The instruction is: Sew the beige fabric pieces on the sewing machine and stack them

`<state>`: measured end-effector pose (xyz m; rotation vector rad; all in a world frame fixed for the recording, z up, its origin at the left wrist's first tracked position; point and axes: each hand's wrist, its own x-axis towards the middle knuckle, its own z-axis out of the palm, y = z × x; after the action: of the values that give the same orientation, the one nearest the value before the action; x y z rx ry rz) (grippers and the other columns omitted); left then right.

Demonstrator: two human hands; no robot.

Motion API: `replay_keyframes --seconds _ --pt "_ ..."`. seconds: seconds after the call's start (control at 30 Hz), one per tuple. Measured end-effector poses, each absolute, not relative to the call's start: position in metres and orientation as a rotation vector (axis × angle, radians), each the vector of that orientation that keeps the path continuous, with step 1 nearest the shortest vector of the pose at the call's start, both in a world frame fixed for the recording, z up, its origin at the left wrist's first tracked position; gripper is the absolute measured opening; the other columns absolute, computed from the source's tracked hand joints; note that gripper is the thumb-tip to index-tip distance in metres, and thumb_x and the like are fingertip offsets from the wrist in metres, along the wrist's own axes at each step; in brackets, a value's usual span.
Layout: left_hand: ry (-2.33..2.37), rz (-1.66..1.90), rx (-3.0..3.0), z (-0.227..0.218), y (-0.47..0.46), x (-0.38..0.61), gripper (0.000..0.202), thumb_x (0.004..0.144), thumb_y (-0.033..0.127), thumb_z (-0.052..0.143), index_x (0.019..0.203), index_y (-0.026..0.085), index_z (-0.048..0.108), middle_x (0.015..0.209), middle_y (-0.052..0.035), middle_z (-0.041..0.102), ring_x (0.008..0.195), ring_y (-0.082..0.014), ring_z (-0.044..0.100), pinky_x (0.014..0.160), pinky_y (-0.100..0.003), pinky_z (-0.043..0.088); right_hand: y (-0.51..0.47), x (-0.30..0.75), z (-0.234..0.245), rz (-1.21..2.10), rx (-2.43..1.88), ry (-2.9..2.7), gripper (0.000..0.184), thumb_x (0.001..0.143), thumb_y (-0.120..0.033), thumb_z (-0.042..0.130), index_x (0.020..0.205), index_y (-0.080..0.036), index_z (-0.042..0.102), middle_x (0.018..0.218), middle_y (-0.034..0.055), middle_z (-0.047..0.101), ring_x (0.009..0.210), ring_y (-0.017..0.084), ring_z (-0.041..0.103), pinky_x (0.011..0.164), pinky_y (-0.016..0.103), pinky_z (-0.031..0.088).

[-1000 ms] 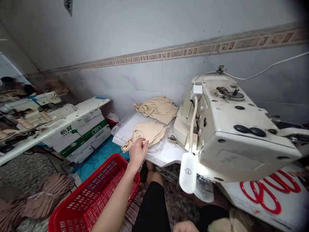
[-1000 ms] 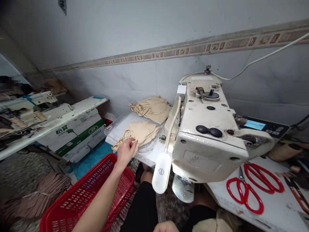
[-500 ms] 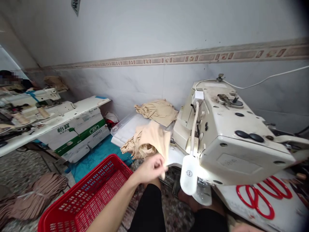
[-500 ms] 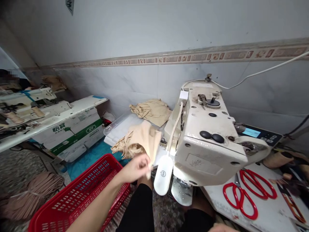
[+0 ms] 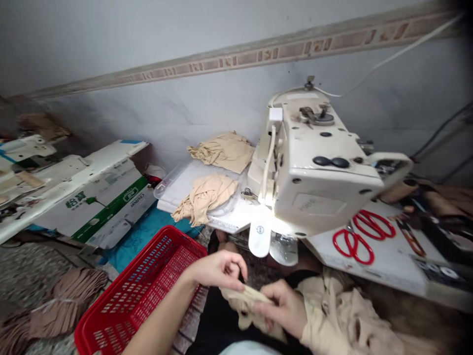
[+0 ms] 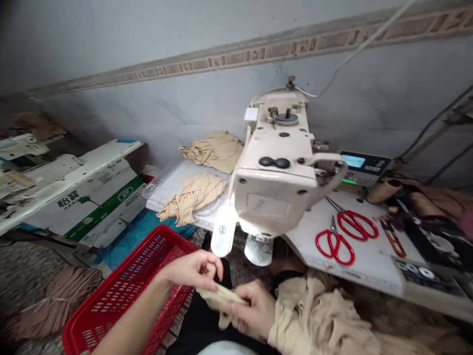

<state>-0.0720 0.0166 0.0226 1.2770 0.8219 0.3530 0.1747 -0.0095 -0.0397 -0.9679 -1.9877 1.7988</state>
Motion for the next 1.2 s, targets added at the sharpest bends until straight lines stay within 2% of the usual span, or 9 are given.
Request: replay_keyframes --seconds 0.07,0.2,0.33,0.5,0.6,0.77,0.83,0.93,1.2 --pt "0.955 0.388 1.323 0.026 0.019 -0.086 0.035 0.078 0.041 0.084 0.089 0.010 0.073 0.060 0.0033 0.057 0.052 -0.0070 0.045 0.052 -0.018 0.034 -0.001 0.204 -0.028 1.805 -1.047 -1.754 0.037 0.077 -0.058 0.075 0.061 -0.025 0.071 0.053 0.0018 0.069 0.044 0.022 0.062 0.044 0.033 0.044" --pt "1.075 0.458 1.499 0.032 0.021 -0.083 0.029 0.087 0.039 0.074 0.078 0.011 0.073 0.070 -0.0026 0.066 0.064 -0.0131 0.055 0.061 -0.023 0.041 0.012 0.246 -0.014 1.726 -1.113 -1.660 0.042 0.083 -0.054 0.075 0.066 -0.015 0.074 0.055 0.0040 0.067 0.047 0.014 0.054 0.046 0.025 0.039" --pt "0.927 0.424 1.705 0.041 0.020 -0.040 0.029 0.096 0.039 0.062 0.084 0.014 0.069 0.076 -0.0027 0.064 0.070 -0.0146 0.054 0.066 -0.024 0.043 0.008 0.239 -0.011 1.592 -1.123 -1.783 0.038 0.074 -0.048 0.086 0.092 -0.015 0.080 0.069 0.0028 0.070 0.058 0.013 0.056 0.053 0.023 0.041" --pt "0.818 0.351 1.839 0.036 0.020 0.000 0.031 0.100 0.041 0.056 0.083 0.016 0.063 0.067 0.0017 0.055 0.061 -0.0115 0.046 0.058 -0.022 0.035 0.001 0.233 -0.006 1.506 -1.030 -1.848 0.035 0.086 -0.046 0.073 0.072 -0.014 0.078 0.060 -0.0001 0.058 0.055 0.011 0.048 0.052 0.024 0.034" --pt "0.918 0.442 1.704 0.025 0.020 0.002 0.031 0.096 0.044 0.062 0.084 0.015 0.064 0.069 0.0018 0.055 0.061 -0.0108 0.046 0.055 -0.021 0.033 0.003 0.248 -0.004 1.526 -1.092 -1.666 0.039 0.088 -0.048 0.071 0.077 -0.012 0.079 0.063 0.0014 0.060 0.056 0.012 0.048 0.053 0.026 0.034" --pt "0.963 0.695 1.426 0.012 0.017 -0.004 0.035 0.089 0.043 0.072 0.110 0.015 0.068 0.071 0.0033 0.053 0.059 -0.0097 0.046 0.055 -0.020 0.038 0.007 0.257 -0.010 1.479 -1.202 -1.497 0.042 0.086 -0.053 0.072 0.076 -0.012 0.079 0.056 -0.0004 0.055 0.053 0.011 0.040 0.051 0.027 0.028" --pt "0.954 0.742 1.449 0.013 0.017 -0.006 0.036 0.091 0.041 0.070 0.115 0.015 0.071 0.074 -0.0008 0.061 0.063 -0.0126 0.054 0.058 -0.022 0.042 0.007 0.254 -0.009 1.460 -1.216 -1.487 0.042 0.086 -0.053 0.072 0.076 -0.012 0.079 0.055 -0.0004 0.055 0.053 0.012 0.041 0.051 0.027 0.028" --pt "0.993 0.790 1.685 0.017 0.017 -0.009 0.028 0.096 0.036 0.064 0.107 0.015 0.080 0.083 -0.0078 0.071 0.073 -0.0175 0.063 0.065 -0.025 0.048 0.003 0.248 0.001 1.395 -1.231 -1.505 0.039 0.088 -0.050 0.071 0.076 -0.013 0.079 0.058 0.0011 0.060 0.055 0.013 0.045 0.052 0.027 0.031" --pt "1.014 0.933 2.027 0.014 0.021 -0.012 0.021 0.100 0.025 0.060 0.109 0.017 0.078 0.086 -0.0060 0.074 0.074 -0.0156 0.066 0.070 -0.024 0.050 -0.010 0.237 0.037 1.008 -1.215 -1.646 0.030 0.094 -0.036 0.067 0.076 -0.015 0.078 0.061 0.0020 0.059 0.056 0.014 0.051 0.055 0.029 0.036"
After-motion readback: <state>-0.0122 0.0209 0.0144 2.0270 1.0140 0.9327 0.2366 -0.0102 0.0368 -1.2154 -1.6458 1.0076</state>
